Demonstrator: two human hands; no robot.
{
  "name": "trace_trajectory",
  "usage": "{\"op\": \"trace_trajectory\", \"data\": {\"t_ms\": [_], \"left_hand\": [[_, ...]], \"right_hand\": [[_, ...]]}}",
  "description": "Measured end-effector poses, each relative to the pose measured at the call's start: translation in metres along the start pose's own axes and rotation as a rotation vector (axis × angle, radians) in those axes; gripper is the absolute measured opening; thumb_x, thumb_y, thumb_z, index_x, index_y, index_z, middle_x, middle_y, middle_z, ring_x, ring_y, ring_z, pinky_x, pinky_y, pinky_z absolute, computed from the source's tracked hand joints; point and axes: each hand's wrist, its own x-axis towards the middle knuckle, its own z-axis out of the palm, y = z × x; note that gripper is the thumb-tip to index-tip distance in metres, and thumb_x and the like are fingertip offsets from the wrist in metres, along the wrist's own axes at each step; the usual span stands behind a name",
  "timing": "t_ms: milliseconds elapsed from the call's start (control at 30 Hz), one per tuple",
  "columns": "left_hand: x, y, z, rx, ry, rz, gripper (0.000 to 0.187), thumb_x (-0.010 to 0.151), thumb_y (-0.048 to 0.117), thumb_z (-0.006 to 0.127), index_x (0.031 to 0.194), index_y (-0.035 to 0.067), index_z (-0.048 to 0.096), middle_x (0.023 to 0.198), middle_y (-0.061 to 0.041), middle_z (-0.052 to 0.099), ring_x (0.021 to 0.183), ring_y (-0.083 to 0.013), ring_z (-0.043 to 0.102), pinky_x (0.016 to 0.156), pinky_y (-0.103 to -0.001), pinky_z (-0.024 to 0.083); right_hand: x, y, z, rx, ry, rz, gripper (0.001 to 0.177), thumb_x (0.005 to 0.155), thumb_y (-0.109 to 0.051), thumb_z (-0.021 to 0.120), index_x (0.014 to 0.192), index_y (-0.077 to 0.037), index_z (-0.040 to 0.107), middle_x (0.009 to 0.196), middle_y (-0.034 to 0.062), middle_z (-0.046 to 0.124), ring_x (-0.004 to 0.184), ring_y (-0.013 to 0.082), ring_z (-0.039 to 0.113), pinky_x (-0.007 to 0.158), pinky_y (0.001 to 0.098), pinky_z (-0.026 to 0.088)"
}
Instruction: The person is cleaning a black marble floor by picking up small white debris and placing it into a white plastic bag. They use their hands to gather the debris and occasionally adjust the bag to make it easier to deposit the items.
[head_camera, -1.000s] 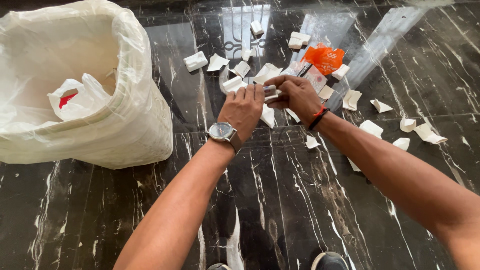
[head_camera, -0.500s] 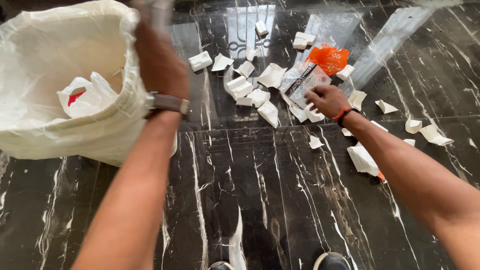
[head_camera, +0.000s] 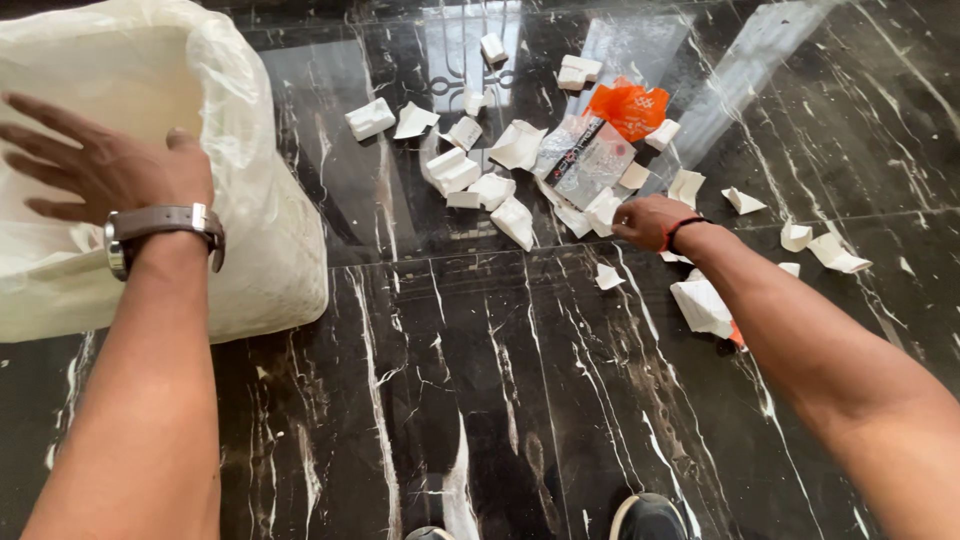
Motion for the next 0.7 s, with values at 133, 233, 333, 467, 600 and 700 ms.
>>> {"op": "trace_trajectory", "data": {"t_ms": [133,233,333,467,600,700], "left_hand": [[-0.024,0.032,-0.002,-0.052,0.243,0.44,0.09,0.101,0.034,0.076,0.164,0.007,0.018,0.167,-0.029,0.019,0.155,-0.0418,0.02,0.125,-0.065,0.017],[-0.059,0.059,0.005,-0.173,0.121,0.9,0.055,0.103,0.024,0.063,0.149,0.002,0.042,0.139,-0.03,0.051,0.125,-0.0449,0.053,0.105,-0.059,0.046],[-0.108,0.091,0.021,0.044,-0.431,1.149,0.022,0.109,0.014,0.046,0.116,0.004,0.064,0.094,-0.021,0.072,0.083,-0.0369,0.072,0.071,-0.051,0.058],[-0.166,0.088,0.038,0.32,-0.627,1.326,0.018,0.097,0.018,0.057,0.108,0.008,0.066,0.107,-0.017,0.072,0.1,-0.0339,0.072,0.089,-0.048,0.055],[-0.194,0.09,0.057,0.347,-0.6,1.518,0.014,0.094,0.012,0.059,0.104,0.008,0.067,0.108,-0.014,0.071,0.104,-0.0294,0.07,0.086,-0.047,0.053],[-0.206,0.097,0.067,0.326,-0.602,1.549,0.014,0.094,0.011,0.059,0.105,0.007,0.067,0.106,-0.014,0.072,0.101,-0.0294,0.071,0.086,-0.046,0.052]], "right_hand": [[0.0,-0.007,-0.002,0.004,0.01,0.018,0.035,0.094,-0.043,0.061,0.116,-0.02,0.075,0.108,0.0132,0.077,0.106,0.0359,0.07,0.091,0.0474,0.055],[0.003,-0.002,0.002,0.0,0.003,0.029,0.035,0.092,-0.042,0.063,0.116,-0.02,0.075,0.108,0.0123,0.077,0.106,0.0361,0.07,0.091,0.0481,0.055],[0.005,0.016,0.015,-0.023,-0.022,0.011,0.031,0.091,-0.038,0.064,0.112,-0.019,0.075,0.107,0.0119,0.077,0.105,0.036,0.07,0.09,0.0478,0.056],[0.002,0.041,0.044,-0.095,-0.086,0.062,0.033,0.084,-0.034,0.07,0.115,-0.022,0.072,0.111,0.0123,0.074,0.106,0.0357,0.069,0.09,0.0473,0.055],[-0.009,0.037,0.075,-0.176,-0.108,-0.183,0.025,0.087,-0.031,0.065,0.105,-0.02,0.078,0.134,0.0045,0.063,0.119,0.0269,0.067,0.098,0.0407,0.056],[-0.005,0.02,0.085,-0.191,-0.3,-0.152,0.029,0.084,-0.029,0.066,0.107,-0.02,0.081,0.166,-0.0001,0.036,0.122,0.025,0.065,0.099,0.0401,0.055]]}}
